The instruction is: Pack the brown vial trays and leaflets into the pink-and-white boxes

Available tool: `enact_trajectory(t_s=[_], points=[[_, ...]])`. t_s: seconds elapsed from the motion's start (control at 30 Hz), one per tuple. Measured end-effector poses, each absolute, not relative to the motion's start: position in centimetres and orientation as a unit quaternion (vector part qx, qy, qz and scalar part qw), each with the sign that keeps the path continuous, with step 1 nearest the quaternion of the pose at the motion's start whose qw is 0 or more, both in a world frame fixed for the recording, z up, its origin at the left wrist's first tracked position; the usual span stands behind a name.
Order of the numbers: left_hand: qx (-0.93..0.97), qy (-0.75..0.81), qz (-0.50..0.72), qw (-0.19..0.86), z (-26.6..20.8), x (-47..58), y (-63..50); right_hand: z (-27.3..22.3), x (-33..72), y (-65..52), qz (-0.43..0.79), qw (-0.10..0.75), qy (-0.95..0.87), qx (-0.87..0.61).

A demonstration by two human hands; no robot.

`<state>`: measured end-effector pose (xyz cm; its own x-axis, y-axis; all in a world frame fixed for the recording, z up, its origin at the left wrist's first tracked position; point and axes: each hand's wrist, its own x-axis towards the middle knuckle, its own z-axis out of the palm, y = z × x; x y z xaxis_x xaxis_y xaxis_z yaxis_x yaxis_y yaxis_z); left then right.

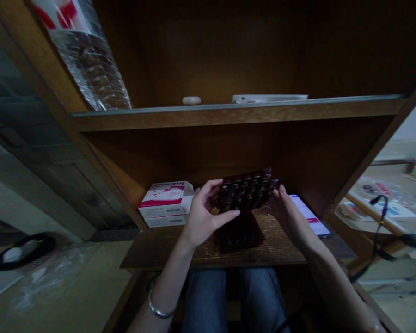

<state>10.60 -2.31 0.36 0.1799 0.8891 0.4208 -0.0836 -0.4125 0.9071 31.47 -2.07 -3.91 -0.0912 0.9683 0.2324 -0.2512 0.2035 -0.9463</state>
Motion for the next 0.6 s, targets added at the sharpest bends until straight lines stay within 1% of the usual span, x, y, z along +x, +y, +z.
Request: enact_trajectory(t_s=[0.1, 0.23, 0.37, 0.5, 0.6], points=[[0.695, 0.289, 0.556, 0.353, 0.2, 10.6, -2.6, -4.3, 31.1, -2.2, 0.515, 0.582, -0.521, -0.354], [0.748, 0.25, 0.551, 0.272, 0.1, 10.2, -2.4, -3.1, 30.8, -3.2, 0.607, 0.552, -0.48, -0.312], [0.808, 0.233, 0.512, 0.175, 0.1, 9.9, -2.1, -0.7, 30.6, -4.2, 0.677, 0.554, -0.389, -0.289], [0.856, 0.217, 0.468, 0.021, 0.2, 9.6, -2.0, 0.4, 30.6, -4.4, 0.704, 0.572, -0.304, -0.29], [0.862, 0.219, 0.449, -0.085, -0.4, 9.4, -1.8, 0.2, 30.4, -4.4, 0.702, 0.563, -0.309, -0.307]])
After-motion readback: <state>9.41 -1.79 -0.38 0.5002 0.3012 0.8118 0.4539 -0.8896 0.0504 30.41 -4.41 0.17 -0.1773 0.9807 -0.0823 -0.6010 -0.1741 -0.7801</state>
